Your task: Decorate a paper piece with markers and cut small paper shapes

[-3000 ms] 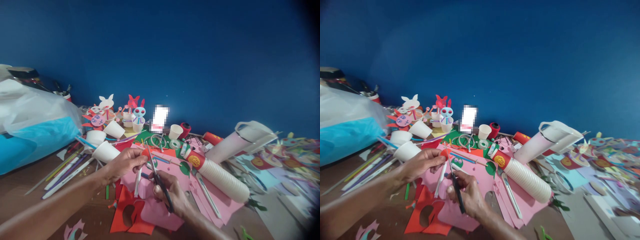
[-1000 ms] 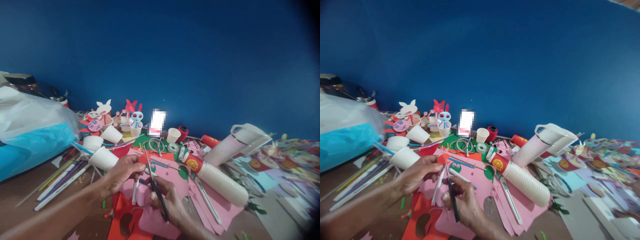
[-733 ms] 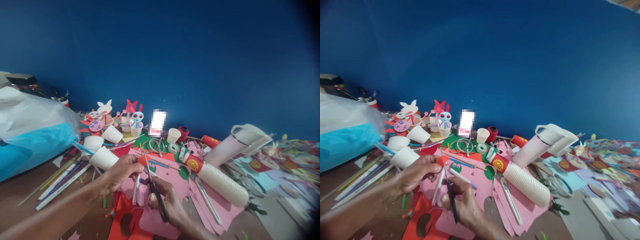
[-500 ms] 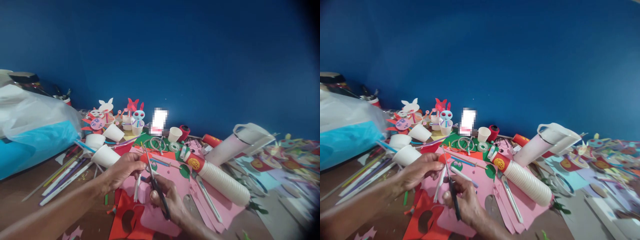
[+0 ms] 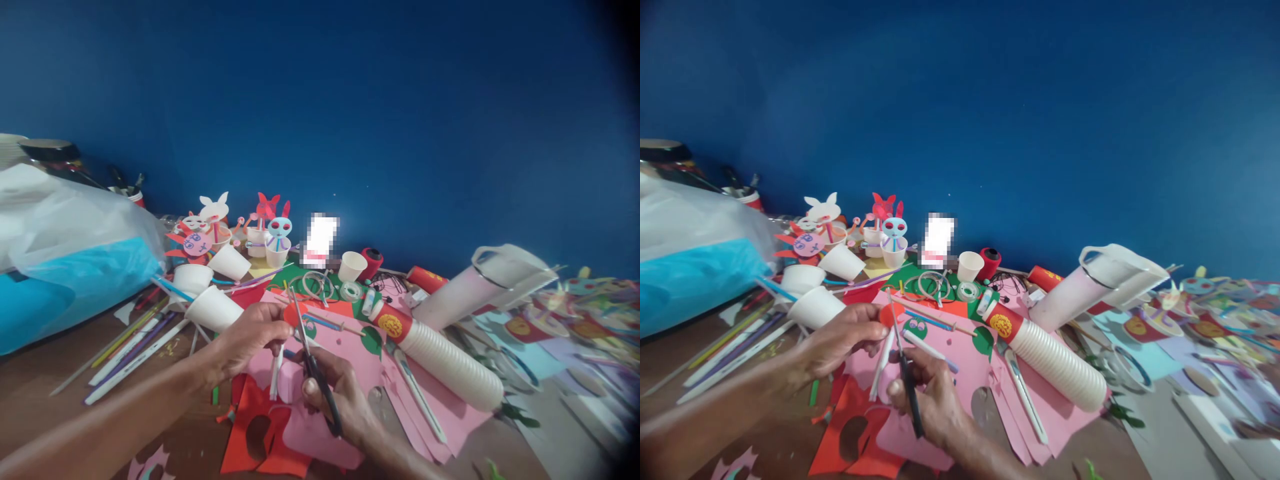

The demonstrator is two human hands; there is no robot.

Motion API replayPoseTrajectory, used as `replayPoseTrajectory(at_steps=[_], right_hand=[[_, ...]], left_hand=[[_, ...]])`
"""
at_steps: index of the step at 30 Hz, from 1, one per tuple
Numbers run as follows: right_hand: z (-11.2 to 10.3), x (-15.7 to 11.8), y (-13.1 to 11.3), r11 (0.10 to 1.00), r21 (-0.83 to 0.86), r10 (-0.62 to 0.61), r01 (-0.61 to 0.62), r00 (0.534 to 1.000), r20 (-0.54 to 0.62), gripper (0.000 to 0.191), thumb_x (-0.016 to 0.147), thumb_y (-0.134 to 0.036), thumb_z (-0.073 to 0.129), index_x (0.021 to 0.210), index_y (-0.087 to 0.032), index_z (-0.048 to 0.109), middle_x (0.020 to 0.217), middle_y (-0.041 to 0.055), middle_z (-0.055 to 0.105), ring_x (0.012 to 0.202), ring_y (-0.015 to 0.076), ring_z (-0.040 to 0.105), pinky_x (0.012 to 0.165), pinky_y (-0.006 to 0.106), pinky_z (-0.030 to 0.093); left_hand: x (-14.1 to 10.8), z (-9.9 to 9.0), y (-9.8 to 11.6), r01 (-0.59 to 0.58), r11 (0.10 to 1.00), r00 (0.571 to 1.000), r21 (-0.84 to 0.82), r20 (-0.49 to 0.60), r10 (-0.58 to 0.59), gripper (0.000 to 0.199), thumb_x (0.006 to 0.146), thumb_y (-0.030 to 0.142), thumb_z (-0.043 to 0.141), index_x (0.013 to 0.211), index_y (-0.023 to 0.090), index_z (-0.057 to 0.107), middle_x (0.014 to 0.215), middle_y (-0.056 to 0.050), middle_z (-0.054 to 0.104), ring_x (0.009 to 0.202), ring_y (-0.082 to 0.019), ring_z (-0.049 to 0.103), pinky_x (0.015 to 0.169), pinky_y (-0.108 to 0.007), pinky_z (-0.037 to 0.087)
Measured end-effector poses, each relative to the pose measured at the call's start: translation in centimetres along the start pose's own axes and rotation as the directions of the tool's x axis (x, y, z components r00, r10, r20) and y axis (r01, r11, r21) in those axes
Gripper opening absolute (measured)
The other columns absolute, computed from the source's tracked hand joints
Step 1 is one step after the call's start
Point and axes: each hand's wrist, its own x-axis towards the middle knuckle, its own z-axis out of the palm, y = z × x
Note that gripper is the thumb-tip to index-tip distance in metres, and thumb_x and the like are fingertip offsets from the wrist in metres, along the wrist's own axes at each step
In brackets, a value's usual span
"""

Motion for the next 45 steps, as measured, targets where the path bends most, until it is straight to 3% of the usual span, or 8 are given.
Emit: replayPoseTrajectory(at_steps=[15, 25, 33, 45], right_hand=[[0.1, -0.1, -0.7, 0.995, -0.046, 0.091, -0.091, 0.996, 0.001, 0.033, 0.066, -0.029, 0.063, 0.094, -0.013, 0.059, 0.054, -0.0045, 0.047, 0.043, 0.0064, 0.043, 0.042, 0.018, 0.039], [-0.2, 0.0, -0.2, 0.999, -0.019, 0.038, -0.038, 0.999, -0.007, 0.042, 0.066, -0.042, 0.065, 0.096, -0.012, 0.058, 0.058, -0.0025, 0.049, 0.046, 0.0065, 0.043, 0.043, 0.018, 0.040], [-0.1, 0.1, 0.0, 1.000, 0.009, 0.007, -0.007, 1.000, -0.007, 0.044, 0.065, -0.042, 0.066, 0.096, -0.012, 0.058, 0.058, -0.0028, 0.048, 0.045, 0.0054, 0.041, 0.042, 0.017, 0.036], [0.0, 0.0, 0.8, 1.000, -0.009, -0.019, 0.019, 0.999, 0.040, 0.042, 0.068, -0.044, 0.064, 0.097, -0.014, 0.057, 0.060, -0.0015, 0.050, 0.044, 0.0057, 0.045, 0.041, 0.018, 0.040]], left_hand=[[0.2, -0.9, 0.5, 0.034, 0.996, 0.999, 0.084, 0.036, -0.037, 0.006, 0.056, 0.013, 0.052, 0.060, 0.013, 0.056, 0.044, 0.005, 0.046, 0.037, -0.005, 0.040, 0.041, -0.019, 0.029], [0.2, -0.6, 0.3, 0.053, 0.998, 0.994, 0.015, 0.097, -0.054, 0.012, 0.062, 0.023, 0.059, 0.061, 0.013, 0.054, 0.049, 0.005, 0.046, 0.042, -0.006, 0.039, 0.045, -0.021, 0.035], [0.2, -0.4, 0.0, 0.009, 1.000, 1.000, -0.016, 0.019, -0.009, 0.008, 0.066, 0.020, 0.057, 0.066, 0.013, 0.055, 0.054, 0.004, 0.049, 0.045, -0.005, 0.043, 0.047, -0.019, 0.036], [0.2, -1.2, 0.4, 0.001, 0.988, 0.999, 0.152, 0.032, -0.006, 0.002, 0.060, 0.014, 0.051, 0.058, 0.015, 0.051, 0.048, 0.006, 0.044, 0.042, -0.005, 0.039, 0.044, -0.019, 0.033]])
